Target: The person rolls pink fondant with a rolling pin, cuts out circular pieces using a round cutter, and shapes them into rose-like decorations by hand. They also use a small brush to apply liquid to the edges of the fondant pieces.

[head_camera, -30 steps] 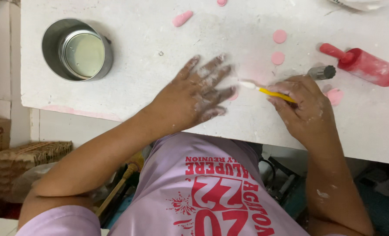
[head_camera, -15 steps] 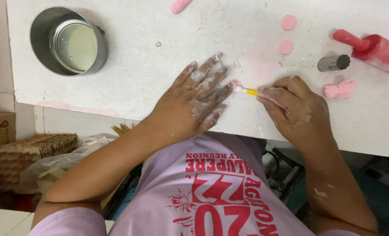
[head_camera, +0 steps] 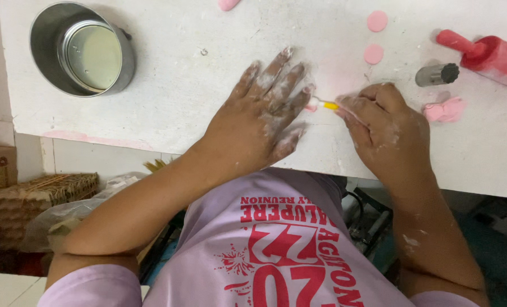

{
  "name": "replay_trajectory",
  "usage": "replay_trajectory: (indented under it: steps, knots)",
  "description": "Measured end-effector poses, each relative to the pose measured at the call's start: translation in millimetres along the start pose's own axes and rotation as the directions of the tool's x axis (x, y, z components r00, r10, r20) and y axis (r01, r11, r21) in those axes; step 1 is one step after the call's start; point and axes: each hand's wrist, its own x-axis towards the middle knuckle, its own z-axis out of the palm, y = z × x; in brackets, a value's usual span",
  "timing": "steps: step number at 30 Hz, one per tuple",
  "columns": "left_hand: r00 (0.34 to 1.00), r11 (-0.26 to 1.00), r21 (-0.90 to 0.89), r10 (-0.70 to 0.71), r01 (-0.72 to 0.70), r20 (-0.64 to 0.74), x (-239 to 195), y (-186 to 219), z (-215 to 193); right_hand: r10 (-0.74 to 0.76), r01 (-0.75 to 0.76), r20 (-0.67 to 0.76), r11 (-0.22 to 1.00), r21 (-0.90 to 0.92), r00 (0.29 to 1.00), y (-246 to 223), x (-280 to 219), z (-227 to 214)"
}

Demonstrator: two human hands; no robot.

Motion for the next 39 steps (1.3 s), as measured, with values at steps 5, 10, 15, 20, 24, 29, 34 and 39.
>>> replay_trajectory:
  steps: [5,10,15,20,24,29,34,39]
  knots:
    - [0.999,0.999,-0.036,0.01,-0.008,0.049,-12,10,-9,-0.034,0.035,-0.014,0.999,0.022,0.999,-13,-2,-9]
    - [0.993,0.999,-0.026,-0.017,0.02,0.114,-11,12,-4,-0.026,0.027,-0.027,1.0,0.006,0.999,-12,-7,-3]
    - [0.999,1.0,0.001,0.007,-0.007,0.034,-2,9,-3,-0.045,0.043,-0.071,0.999,-0.023,0.996,-8,-3,-2]
    - [0.999,1.0,-0.024,0.015,-0.015,0.03,-15,17,-8,-0.021,0.021,0.005,1.0,-0.005,1.0,-17,-9,-8]
    - [1.0,1.0,0.015,0.007,-0.007,0.0,-1,4,5,0.006,-0.008,-0.028,0.998,-0.065,1.0,-2,-3,0]
    - [0.992,0.994,0.014,-0.107,0.107,0.066,-4,1,-5,0.015,-0.018,0.022,0.991,0.132,1.0,-3,1,-21]
    - [0.988,0.987,-0.081,-0.136,0.142,0.076,-4,-1,5,0.006,-0.004,-0.007,0.969,0.246,1.0,6,-8,-33]
    - [0.998,0.997,-0.078,-0.022,0.026,0.054,1,-9,11,-0.039,0.047,-0.034,0.962,0.271,0.999,18,-10,-24]
